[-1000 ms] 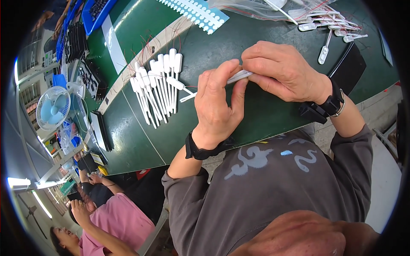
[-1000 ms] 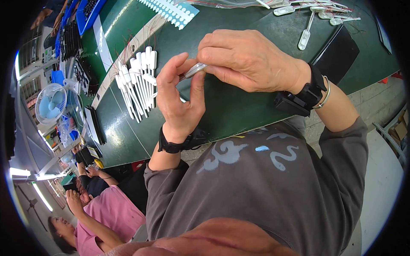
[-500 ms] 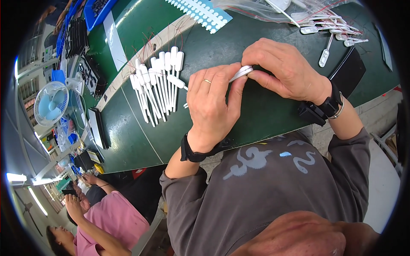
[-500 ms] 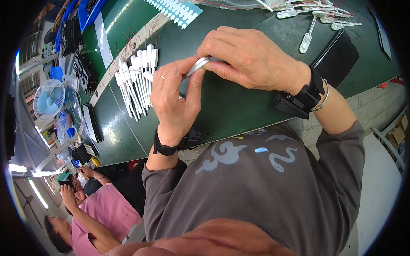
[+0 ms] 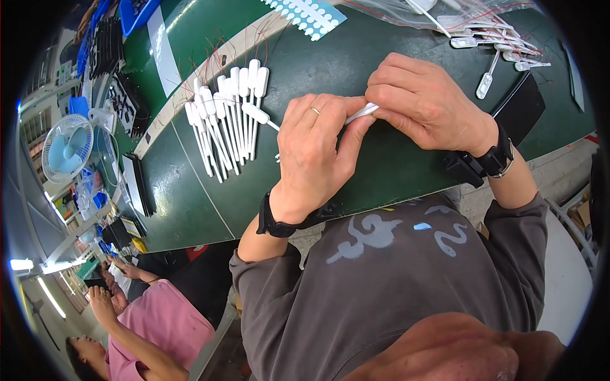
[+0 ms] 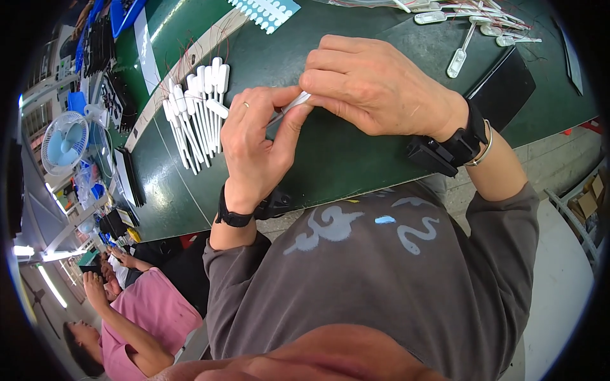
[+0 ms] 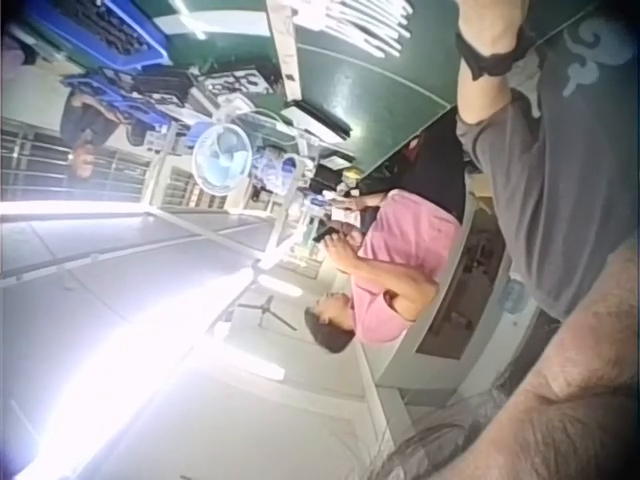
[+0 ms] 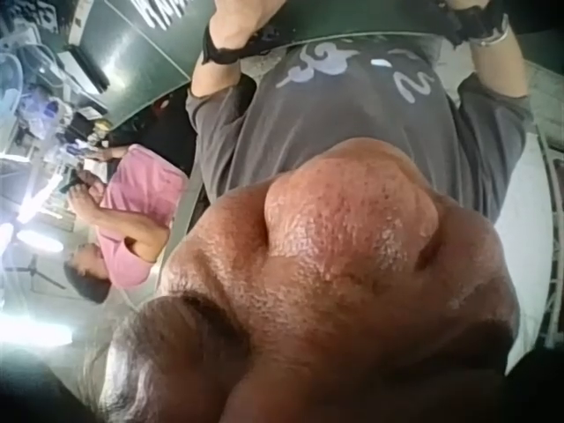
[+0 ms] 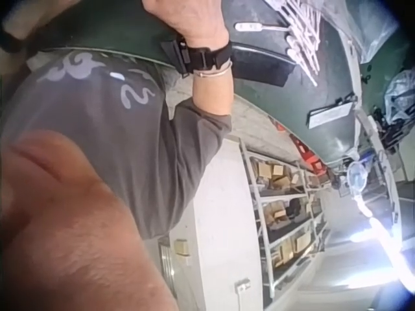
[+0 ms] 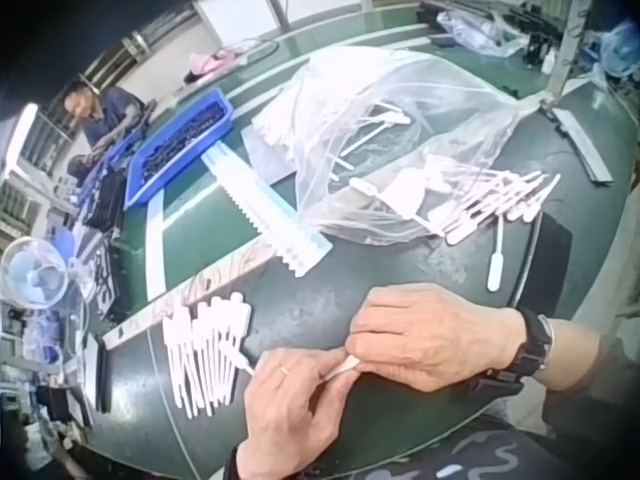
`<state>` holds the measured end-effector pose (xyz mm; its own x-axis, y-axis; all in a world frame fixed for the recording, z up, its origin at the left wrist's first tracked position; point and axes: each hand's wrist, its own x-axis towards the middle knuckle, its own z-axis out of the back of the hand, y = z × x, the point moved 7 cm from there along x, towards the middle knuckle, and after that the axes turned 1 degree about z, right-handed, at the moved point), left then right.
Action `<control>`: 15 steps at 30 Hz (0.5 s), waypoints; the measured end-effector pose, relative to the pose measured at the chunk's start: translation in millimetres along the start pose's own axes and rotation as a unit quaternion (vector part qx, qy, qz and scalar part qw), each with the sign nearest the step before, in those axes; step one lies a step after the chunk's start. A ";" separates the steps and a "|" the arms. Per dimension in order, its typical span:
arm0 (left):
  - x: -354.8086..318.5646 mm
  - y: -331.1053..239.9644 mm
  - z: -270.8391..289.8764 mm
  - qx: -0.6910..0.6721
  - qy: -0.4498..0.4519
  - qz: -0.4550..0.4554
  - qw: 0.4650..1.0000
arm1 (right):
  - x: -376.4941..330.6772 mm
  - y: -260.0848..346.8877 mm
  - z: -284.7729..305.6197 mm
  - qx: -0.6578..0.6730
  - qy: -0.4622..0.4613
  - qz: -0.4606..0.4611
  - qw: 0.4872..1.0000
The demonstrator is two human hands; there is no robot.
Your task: The person assembles electronic components by hand, fitting a wire into a white plastic housing and pressing the two halves together. They then slide a white plastic tube onto the assembled housing and place the unit on the table.
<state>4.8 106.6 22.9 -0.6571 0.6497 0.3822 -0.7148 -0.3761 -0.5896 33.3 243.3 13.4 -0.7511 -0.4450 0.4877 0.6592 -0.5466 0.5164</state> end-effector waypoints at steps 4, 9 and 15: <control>0.0 1.6 -0.4 -0.001 -0.001 -0.005 1.000 | 1.7 1.7 0.5 -0.003 -0.007 0.006 1.000; 2.8 -0.8 -0.8 0.073 -0.061 -0.087 0.992 | -1.5 -12.4 -1.3 0.086 -0.005 -0.111 0.990; 3.6 8.0 0.3 0.028 -0.044 -0.044 0.998 | -16.8 -38.5 -11.4 0.369 0.021 -0.332 0.868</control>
<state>-3.4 105.7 19.7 -0.6087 0.6217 0.4930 -0.7807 -0.3585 -0.5118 20.1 263.8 -22.7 -0.9651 -0.2389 -0.1077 -0.0867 -0.0965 0.9915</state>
